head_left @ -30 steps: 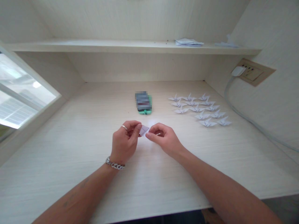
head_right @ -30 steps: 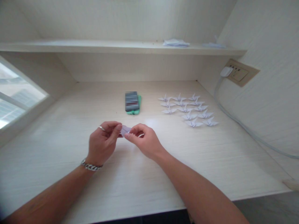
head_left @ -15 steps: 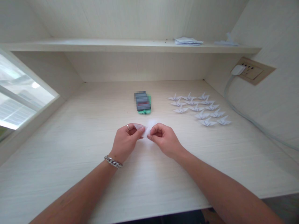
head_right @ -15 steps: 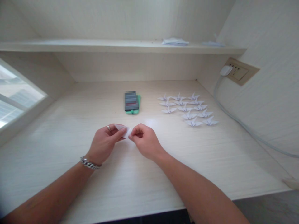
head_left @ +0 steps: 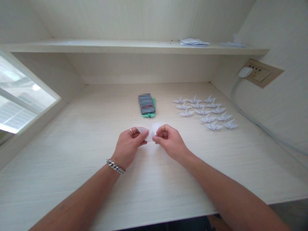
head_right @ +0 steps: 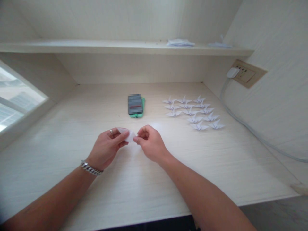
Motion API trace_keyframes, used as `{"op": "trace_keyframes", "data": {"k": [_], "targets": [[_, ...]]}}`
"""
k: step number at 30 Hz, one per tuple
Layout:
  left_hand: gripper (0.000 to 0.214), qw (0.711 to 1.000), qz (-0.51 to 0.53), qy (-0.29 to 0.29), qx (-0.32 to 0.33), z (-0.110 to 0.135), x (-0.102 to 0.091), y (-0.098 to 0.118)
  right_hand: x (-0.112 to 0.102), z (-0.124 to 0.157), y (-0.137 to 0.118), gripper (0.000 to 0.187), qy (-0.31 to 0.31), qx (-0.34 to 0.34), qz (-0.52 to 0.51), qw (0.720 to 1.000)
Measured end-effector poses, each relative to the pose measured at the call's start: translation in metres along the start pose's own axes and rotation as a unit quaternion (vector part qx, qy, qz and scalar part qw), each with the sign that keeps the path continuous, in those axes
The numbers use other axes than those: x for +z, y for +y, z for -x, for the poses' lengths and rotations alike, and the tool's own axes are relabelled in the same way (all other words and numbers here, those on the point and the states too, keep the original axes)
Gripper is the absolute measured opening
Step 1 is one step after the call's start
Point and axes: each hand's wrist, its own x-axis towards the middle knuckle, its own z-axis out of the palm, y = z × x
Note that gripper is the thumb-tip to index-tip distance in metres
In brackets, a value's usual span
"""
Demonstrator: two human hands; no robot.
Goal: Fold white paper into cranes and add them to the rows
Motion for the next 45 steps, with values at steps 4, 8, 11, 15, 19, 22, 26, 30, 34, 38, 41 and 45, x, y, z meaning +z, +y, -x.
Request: {"op": "trace_keyframes", "data": {"k": [4,8,11,15,19,22,26,30,34,38,41,45], "targets": [[0.027,0.999,0.032,-0.006,-0.023,0.0006,0.0013,0.0002,0.0002,-0.0007,0.0005,0.023,-0.005,0.016,-0.013,1.000],[0.029,0.998,0.036,-0.020,-0.037,0.0006,0.0015,-0.0003,-0.0006,-0.0007,0.0000,0.023,0.001,0.023,-0.004,1.000],[0.032,0.999,0.018,-0.020,-0.028,0.0004,0.0009,-0.0008,-0.0010,-0.0002,0.0000,0.023,-0.003,0.027,-0.007,1.000],[0.038,1.000,-0.013,-0.005,-0.002,0.0000,-0.0004,-0.0015,-0.0007,0.0000,0.0015,0.025,-0.024,0.029,-0.008,0.999],[0.040,0.999,-0.037,-0.008,0.021,0.0009,-0.0001,-0.0018,-0.0003,-0.0008,0.0029,0.022,-0.028,0.005,-0.010,1.000],[0.039,0.998,-0.053,-0.019,0.025,0.0020,0.0012,-0.0015,-0.0010,-0.0009,0.0024,0.020,-0.027,-0.008,0.035,0.999],[0.038,0.996,-0.072,-0.047,0.015,0.0024,0.0015,0.0008,-0.0024,-0.0003,0.0015,0.021,-0.002,-0.006,0.084,0.996],[0.029,0.993,-0.092,-0.071,0.019,0.0027,0.0013,0.0035,-0.0027,-0.0006,0.0014,0.022,0.014,-0.001,0.074,0.997],[0.028,0.992,-0.113,-0.043,0.027,0.0045,0.0032,0.0046,-0.0021,-0.0006,-0.0010,0.022,-0.012,0.018,0.025,0.999],[0.033,0.993,-0.104,-0.049,0.023,0.0056,0.0043,0.0050,-0.0026,0.0000,-0.0033,0.023,-0.039,0.012,0.050,0.998],[0.036,0.993,-0.085,-0.077,0.020,0.0051,0.0037,0.0054,-0.0029,0.0003,-0.0032,0.023,-0.020,0.012,0.058,0.998],[0.039,0.994,-0.090,-0.052,0.015,0.0043,0.0034,0.0051,-0.0013,0.0010,-0.0039,0.024,-0.015,0.014,0.047,0.999]]}}
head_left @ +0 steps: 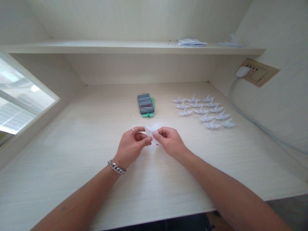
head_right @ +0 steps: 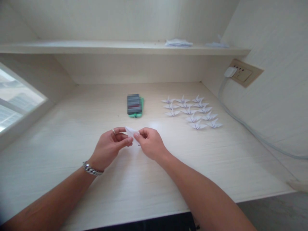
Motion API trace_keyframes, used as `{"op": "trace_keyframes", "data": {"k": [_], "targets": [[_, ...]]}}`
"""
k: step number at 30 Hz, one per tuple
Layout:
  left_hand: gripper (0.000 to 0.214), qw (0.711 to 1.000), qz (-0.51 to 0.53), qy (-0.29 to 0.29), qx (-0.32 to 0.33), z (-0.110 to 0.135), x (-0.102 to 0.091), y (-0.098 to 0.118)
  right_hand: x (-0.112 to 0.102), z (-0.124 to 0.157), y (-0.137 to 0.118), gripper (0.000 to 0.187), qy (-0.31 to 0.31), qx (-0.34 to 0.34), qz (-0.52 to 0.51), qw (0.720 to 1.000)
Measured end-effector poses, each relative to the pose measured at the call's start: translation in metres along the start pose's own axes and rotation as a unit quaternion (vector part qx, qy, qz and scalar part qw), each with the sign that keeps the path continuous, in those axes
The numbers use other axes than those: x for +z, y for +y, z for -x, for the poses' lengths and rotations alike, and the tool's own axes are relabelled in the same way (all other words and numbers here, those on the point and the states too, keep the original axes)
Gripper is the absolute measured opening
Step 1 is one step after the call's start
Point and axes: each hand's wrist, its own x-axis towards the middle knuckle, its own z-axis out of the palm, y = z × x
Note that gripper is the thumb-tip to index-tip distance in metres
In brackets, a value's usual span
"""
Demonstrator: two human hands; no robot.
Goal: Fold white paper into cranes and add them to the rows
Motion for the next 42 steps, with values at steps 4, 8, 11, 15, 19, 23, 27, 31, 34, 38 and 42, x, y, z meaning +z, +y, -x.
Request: {"op": "trace_keyframes", "data": {"k": [4,8,11,15,19,23,27,31,34,38,42], "targets": [[0.039,1.000,-0.009,0.025,0.003,0.000,0.000,-0.001,0.001,0.001,-0.001,0.024,-0.023,0.010,-0.006,1.000],[0.038,1.000,-0.010,0.021,-0.005,0.000,0.001,-0.002,0.001,0.001,0.000,0.025,-0.015,-0.010,0.033,0.999],[0.036,1.000,-0.010,0.018,0.003,0.000,0.000,-0.002,0.000,0.001,0.002,0.025,-0.011,-0.015,0.040,0.999],[0.028,1.000,-0.002,-0.023,0.011,-0.002,-0.001,-0.004,0.000,0.000,0.003,0.025,-0.008,-0.019,0.054,0.998],[0.021,0.999,0.005,-0.038,0.023,-0.004,-0.002,-0.006,-0.001,0.001,0.001,0.026,-0.009,-0.025,0.096,0.995],[0.026,0.999,-0.041,-0.008,0.018,-0.005,-0.004,-0.009,-0.001,0.004,-0.003,0.030,-0.020,-0.039,0.146,0.988],[0.029,0.998,-0.061,0.013,0.021,-0.007,-0.005,-0.013,-0.001,0.005,-0.002,0.031,-0.037,-0.036,0.127,0.991],[0.030,0.998,-0.056,0.017,0.028,-0.008,-0.006,-0.014,-0.001,0.001,0.006,0.030,-0.045,-0.027,0.069,0.996],[0.029,0.998,-0.054,0.021,0.030,-0.008,-0.005,-0.012,0.000,-0.001,0.010,0.030,-0.046,-0.025,0.038,0.998],[0.029,0.998,-0.053,0.030,0.030,-0.006,-0.005,-0.010,-0.001,0.000,0.006,0.029,-0.030,-0.038,0.072,0.996],[0.030,0.996,-0.063,0.038,0.039,-0.006,-0.006,-0.010,0.000,0.001,0.003,0.026,-0.026,-0.043,0.078,0.996]]}}
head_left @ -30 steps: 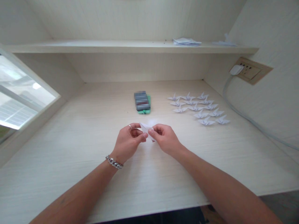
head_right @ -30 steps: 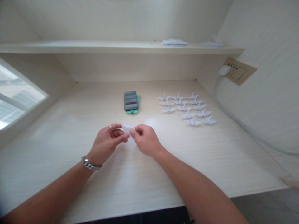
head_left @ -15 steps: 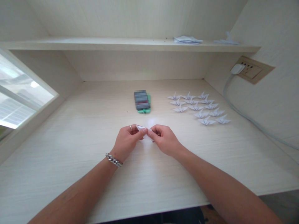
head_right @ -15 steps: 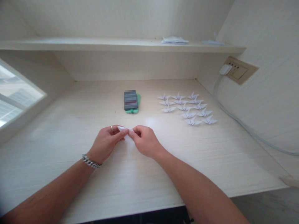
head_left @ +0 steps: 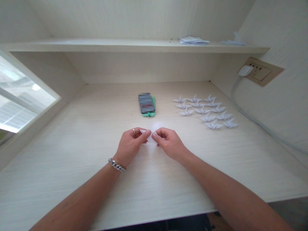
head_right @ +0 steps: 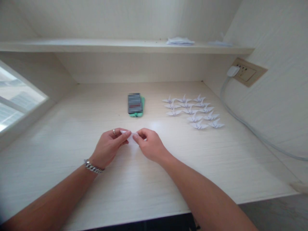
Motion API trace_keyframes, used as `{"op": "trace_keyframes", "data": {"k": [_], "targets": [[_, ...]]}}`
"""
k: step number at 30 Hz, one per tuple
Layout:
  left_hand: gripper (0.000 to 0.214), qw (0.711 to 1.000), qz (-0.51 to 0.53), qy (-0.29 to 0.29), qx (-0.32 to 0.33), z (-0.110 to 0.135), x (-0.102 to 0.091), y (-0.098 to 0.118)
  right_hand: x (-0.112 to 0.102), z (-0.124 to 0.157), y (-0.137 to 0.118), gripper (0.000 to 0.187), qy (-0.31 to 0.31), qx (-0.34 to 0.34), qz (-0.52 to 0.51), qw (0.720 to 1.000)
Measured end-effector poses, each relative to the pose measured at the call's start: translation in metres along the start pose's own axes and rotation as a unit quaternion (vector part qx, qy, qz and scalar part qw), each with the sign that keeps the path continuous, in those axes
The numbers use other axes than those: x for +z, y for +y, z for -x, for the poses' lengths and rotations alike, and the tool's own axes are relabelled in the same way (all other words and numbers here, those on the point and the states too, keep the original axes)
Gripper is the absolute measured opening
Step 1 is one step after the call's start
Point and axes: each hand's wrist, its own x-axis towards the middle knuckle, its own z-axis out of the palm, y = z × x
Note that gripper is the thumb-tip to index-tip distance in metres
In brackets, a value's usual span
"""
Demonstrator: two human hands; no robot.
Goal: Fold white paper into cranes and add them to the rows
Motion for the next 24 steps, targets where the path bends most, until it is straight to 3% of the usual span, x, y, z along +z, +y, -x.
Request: {"op": "trace_keyframes", "data": {"k": [15,24], "targets": [[0.027,1.000,-0.026,-0.005,0.009,0.0010,0.0016,0.0044,0.0019,-0.0032,0.0048,0.030,-0.003,0.046,-0.097,0.994],[0.022,0.999,-0.024,-0.030,0.020,0.0037,0.0034,0.0063,0.0003,-0.0023,0.0063,0.029,0.016,0.028,-0.040,0.999]]}}
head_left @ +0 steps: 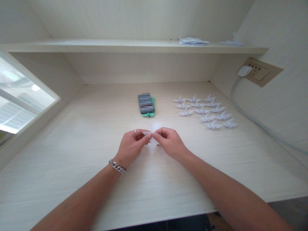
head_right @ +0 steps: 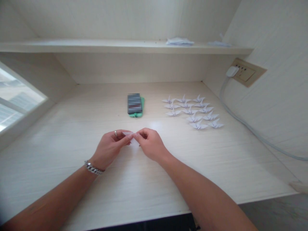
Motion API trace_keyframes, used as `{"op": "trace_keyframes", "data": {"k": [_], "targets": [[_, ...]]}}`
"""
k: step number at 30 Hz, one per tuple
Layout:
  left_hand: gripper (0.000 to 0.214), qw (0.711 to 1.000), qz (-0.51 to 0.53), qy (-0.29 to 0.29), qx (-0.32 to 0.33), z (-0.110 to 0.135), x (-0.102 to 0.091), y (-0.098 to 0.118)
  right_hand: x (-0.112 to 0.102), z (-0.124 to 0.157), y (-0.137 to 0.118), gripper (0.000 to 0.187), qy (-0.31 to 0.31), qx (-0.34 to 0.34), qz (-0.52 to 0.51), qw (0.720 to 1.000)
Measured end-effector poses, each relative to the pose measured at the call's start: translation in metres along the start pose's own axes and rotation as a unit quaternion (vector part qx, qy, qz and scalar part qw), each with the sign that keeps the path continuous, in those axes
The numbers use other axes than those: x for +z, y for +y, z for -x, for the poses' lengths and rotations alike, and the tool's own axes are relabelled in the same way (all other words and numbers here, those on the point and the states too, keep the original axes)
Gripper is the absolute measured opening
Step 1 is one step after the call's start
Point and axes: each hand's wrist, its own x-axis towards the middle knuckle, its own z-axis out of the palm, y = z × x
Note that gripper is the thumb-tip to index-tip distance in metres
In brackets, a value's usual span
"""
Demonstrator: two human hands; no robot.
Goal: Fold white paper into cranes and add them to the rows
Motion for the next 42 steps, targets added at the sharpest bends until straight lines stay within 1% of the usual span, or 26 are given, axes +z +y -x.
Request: {"op": "trace_keyframes", "data": {"k": [5,8,10,12,14,17,19,21,27,36,39,42], "targets": [[0.023,1.000,0.004,0.006,-0.007,-0.002,-0.002,-0.002,-0.001,-0.001,-0.001,0.023,-0.016,-0.007,-0.017,1.000],[0.025,1.000,0.011,-0.009,-0.011,-0.003,-0.004,-0.005,0.000,-0.001,-0.002,0.021,-0.017,0.007,-0.052,0.999],[0.028,1.000,0.018,-0.012,-0.010,-0.004,-0.005,-0.006,0.001,-0.001,-0.002,0.025,-0.008,0.021,-0.093,0.995],[0.030,1.000,0.029,-0.001,-0.009,-0.004,-0.005,-0.006,0.002,-0.002,-0.003,0.030,0.004,0.039,-0.136,0.990],[0.032,0.998,0.058,-0.001,-0.006,-0.002,-0.004,-0.006,0.001,-0.002,-0.006,0.032,0.013,0.064,-0.178,0.982],[0.037,0.991,0.134,-0.024,0.004,0.000,-0.004,-0.004,-0.002,-0.002,-0.012,0.032,0.014,0.108,-0.257,0.960],[0.036,0.984,0.174,-0.021,0.009,0.000,-0.004,-0.004,-0.004,-0.001,-0.017,0.030,0.004,0.129,-0.307,0.943],[0.032,0.982,0.188,-0.009,0.011,0.001,-0.004,-0.004,-0.006,0.000,-0.020,0.028,-0.011,0.145,-0.336,0.931],[0.022,0.977,0.210,0.001,0.018,0.001,-0.004,-0.005,-0.007,0.002,-0.020,0.026,-0.051,0.154,-0.356,0.920],[0.017,0.976,0.215,-0.013,0.036,0.000,-0.003,-0.010,-0.008,0.001,-0.016,0.029,-0.070,0.149,-0.351,0.922],[0.018,0.977,0.211,-0.008,0.031,0.000,-0.003,-0.009,-0.008,0.001,-0.014,0.027,-0.067,0.140,-0.343,0.926],[0.021,0.980,0.196,0.007,0.022,0.000,-0.003,-0.008,-0.007,0.001,-0.012,0.026,-0.066,0.117,-0.317,0.939]]}}
